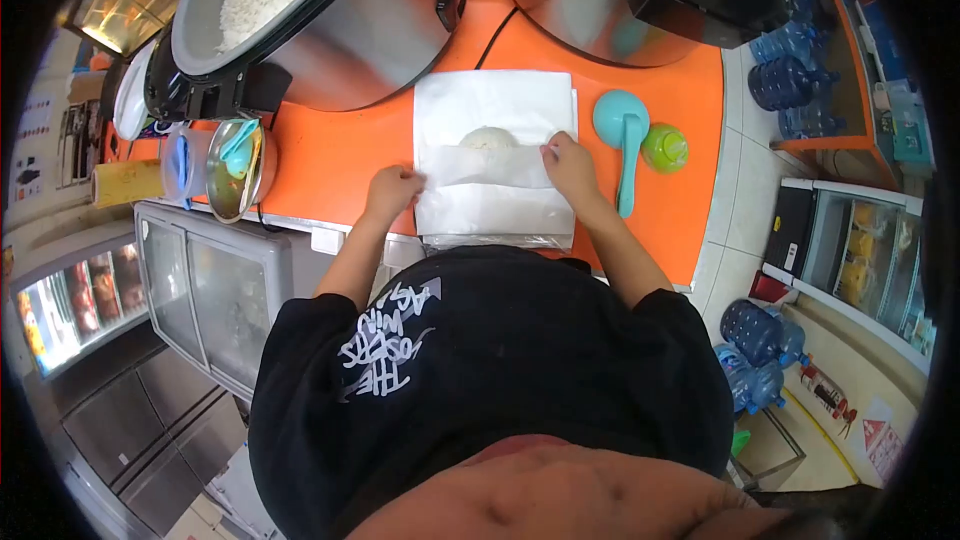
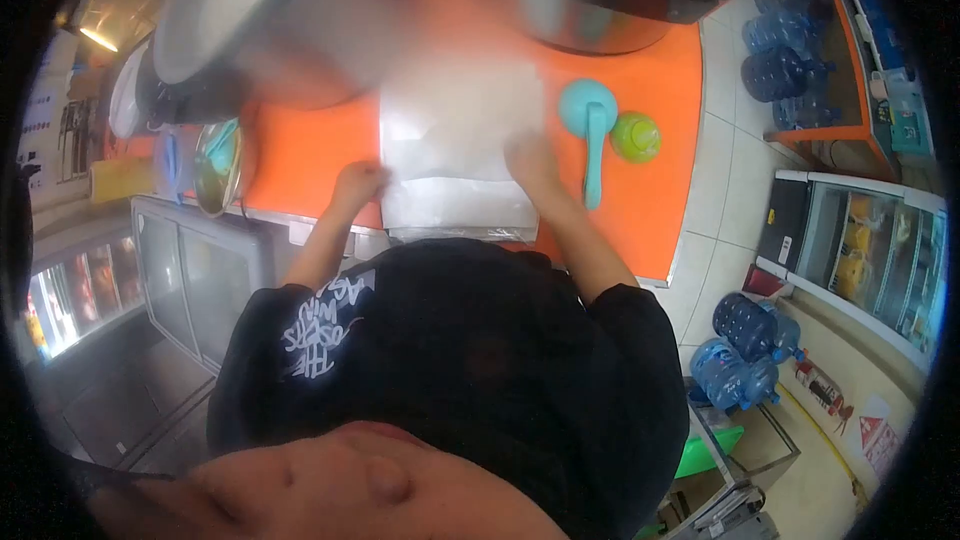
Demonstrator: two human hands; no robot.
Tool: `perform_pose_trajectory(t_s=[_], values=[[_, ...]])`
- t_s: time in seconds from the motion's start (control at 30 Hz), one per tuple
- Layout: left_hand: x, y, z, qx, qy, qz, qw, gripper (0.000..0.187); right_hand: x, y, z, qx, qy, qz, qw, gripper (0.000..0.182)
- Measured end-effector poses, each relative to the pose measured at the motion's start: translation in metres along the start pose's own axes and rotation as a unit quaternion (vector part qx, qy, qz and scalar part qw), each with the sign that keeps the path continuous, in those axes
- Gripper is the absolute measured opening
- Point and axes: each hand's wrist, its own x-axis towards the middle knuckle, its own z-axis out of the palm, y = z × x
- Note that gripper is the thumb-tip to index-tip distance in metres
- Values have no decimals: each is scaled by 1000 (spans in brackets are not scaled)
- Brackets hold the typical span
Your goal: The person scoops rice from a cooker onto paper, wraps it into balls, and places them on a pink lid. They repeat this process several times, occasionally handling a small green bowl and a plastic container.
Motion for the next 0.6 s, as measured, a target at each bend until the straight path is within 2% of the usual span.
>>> perform_pose_trajectory(t_s=[0.07, 0.13, 0.17, 0.23, 0.3, 0.37, 0.4, 0.47, 0.53, 0.57, 0.6], values=[[-2, -9, 2, 25, 9, 17, 1000, 29, 0, -8, -5, -37, -4, 1, 999, 17], [-2, -9, -3, 47, -25, 6, 999, 31, 3, -19, -14, -107, -75, 69, 989, 19], [6, -6, -5, 45, -25, 9, 999, 31, 10, -22, -14, -110, -72, 68, 989, 19], [25, 9, -7, 55, 40, 6, 998, 37, 26, -26, -14, -167, -33, -57, 984, 23], [37, 32, -7, 48, 74, 6, 996, 42, 61, -29, 4, -138, -46, -73, 987, 28], [40, 63, -4, 71, 127, 63, 987, 42, 81, -38, 13, -108, -61, -89, 988, 33], [40, 68, 0, 63, 128, 63, 988, 42, 87, -43, 15, -94, -71, -97, 988, 36], [38, 73, 4, 67, 136, 128, 980, 39, 101, -54, 19, -64, -92, -115, 987, 42], [24, 70, 1, 74, 136, 111, 982, 37, 108, -65, 17, -30, -117, -128, 984, 48], [18, 60, 0, 68, 147, 109, 981, 36, 100, -69, 10, -186, -58, -250, 949, 34], [17, 52, -2, 65, 156, 107, 980, 35, 102, -72, 4, -187, -60, -250, 948, 34]])
